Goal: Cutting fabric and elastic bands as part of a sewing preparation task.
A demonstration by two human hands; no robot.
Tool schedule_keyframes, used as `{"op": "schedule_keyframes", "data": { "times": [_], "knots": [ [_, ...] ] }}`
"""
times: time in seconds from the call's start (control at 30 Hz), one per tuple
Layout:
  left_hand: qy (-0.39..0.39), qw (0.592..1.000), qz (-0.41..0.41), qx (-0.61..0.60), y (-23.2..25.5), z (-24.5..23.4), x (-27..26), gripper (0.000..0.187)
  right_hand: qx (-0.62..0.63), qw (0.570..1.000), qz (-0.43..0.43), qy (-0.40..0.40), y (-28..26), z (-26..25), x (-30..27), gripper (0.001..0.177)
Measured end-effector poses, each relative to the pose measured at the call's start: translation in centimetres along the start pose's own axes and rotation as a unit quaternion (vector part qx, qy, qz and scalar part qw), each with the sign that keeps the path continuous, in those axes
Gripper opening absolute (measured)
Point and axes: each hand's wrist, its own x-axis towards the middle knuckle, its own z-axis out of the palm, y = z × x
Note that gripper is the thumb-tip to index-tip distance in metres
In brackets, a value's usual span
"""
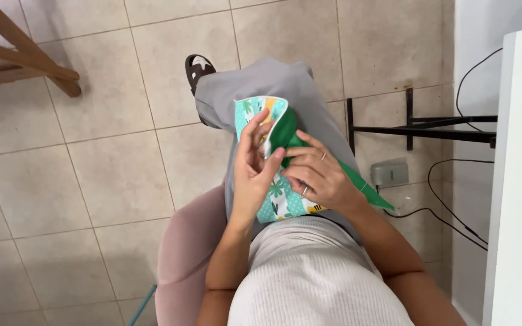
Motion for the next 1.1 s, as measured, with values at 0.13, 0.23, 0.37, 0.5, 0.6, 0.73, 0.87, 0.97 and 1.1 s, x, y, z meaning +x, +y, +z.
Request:
{"op": "schedule_keyframes", "data": {
  "times": [0.13,0.23,0.37,0.5,0.6,0.73,0.87,0.97,1.1],
  "knots": [
    [0.009,0.996,-0.028,-0.084,-1.5,-0.9,-0.9,0.047,-0.002,0.999,-0.002,0.033,0.1,0.0,0.0,0.006],
    [0.052,0.998,-0.036,-0.003,-1.8,-1.3,-1.3,0.027,0.007,0.999,-0.002,0.038,-0.4,0.1,0.2,0.004],
    [0.097,0.991,-0.028,0.087,-1.8,-1.6,-1.5,0.012,0.132,0.982,0.093,0.096,-1.2,0.9,-0.1,0.020],
    [0.076,0.994,-0.005,0.079,0.6,-0.5,-1.6,0.007,0.049,0.980,0.159,0.113,-2.0,-0.5,2.4,0.047],
    [0.042,0.998,0.030,0.044,1.5,-0.6,-1.6,0.008,0.008,0.981,0.182,0.071,-2.6,-1.4,3.7,0.014],
    [0.039,0.994,0.053,-0.084,1.9,-0.3,-1.6,0.011,0.109,0.964,0.228,0.083,-2.8,-2.7,4.9,0.013],
    [0.041,0.972,0.022,-0.230,0.0,-0.6,-0.9,0.018,0.169,0.927,0.320,0.096,-2.0,-3.1,3.3,0.017],
    [0.004,0.973,-0.013,-0.230,0.1,-1.7,-0.1,0.019,0.220,0.906,0.346,0.109,-1.7,-3.5,3.5,0.025],
    [-0.087,0.984,-0.061,-0.145,0.8,-4.2,0.5,0.046,0.296,0.883,0.355,0.083,-0.8,-4.8,5.1,0.021]
  ]
}}
